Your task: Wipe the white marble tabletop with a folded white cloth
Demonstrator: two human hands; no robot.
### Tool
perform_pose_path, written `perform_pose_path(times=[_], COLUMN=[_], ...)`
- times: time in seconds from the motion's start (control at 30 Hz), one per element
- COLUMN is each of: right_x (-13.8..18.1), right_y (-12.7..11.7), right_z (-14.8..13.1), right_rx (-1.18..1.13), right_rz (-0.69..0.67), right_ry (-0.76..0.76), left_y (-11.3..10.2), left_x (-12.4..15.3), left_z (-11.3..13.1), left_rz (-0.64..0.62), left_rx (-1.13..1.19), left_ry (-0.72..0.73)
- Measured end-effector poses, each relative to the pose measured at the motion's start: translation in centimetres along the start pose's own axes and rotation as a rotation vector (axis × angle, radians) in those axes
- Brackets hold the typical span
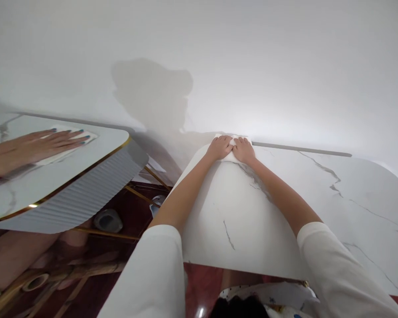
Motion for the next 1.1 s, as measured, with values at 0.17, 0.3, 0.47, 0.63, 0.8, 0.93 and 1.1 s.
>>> perform_pose_path(times=[0.17, 0.3, 0.47, 0.63, 0.8, 0.93, 1.1], right_x=[0.9, 2.3, 4.3, 6.2, 8.8, 11.0, 14.8], right_y=[-0.6, -0.8, -0.7, -0.5, -0.5, -0.6, -0.7], right_z=[0.7, 0.1, -0.9, -2.2, -4.1, -5.4, -7.7], right_rx=[0.026, 0.052, 0.08, 0.064, 0.051, 0.029, 0.016], right_rz=[0.002, 0.011, 0.005, 0.027, 0.046, 0.065, 0.051], right_ry=[0.04, 0.075, 0.115, 0.131, 0.128, 0.123, 0.118], left_y=[-0.4, -0.9, -1.4, -1.8, -2.7, -3.7, -4.6], left_x=[-0.1, 0.8, 2.4, 4.5, 7.2, 9.5, 13.5], left_z=[1.5, 2.1, 2.4, 2.5, 2.9, 3.6, 4.3], left_rz=[-0.016, -0.006, 0.015, 0.004, -0.01, -0.038, -0.065], left_rx=[0.026, 0.05, 0.092, 0.102, 0.097, 0.079, 0.057], left_ry=[0.008, 0.055, 0.107, 0.116, 0.107, 0.092, 0.089])
Point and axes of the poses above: each hand's wrist, its own x-axis away from the middle knuckle, its own y-axis out of the palm, z = x × y, the point moved 5 cm from there along -x, towards the middle knuckle, and after that the axes turned 9 degrees about -x, right-handed, at the moved point
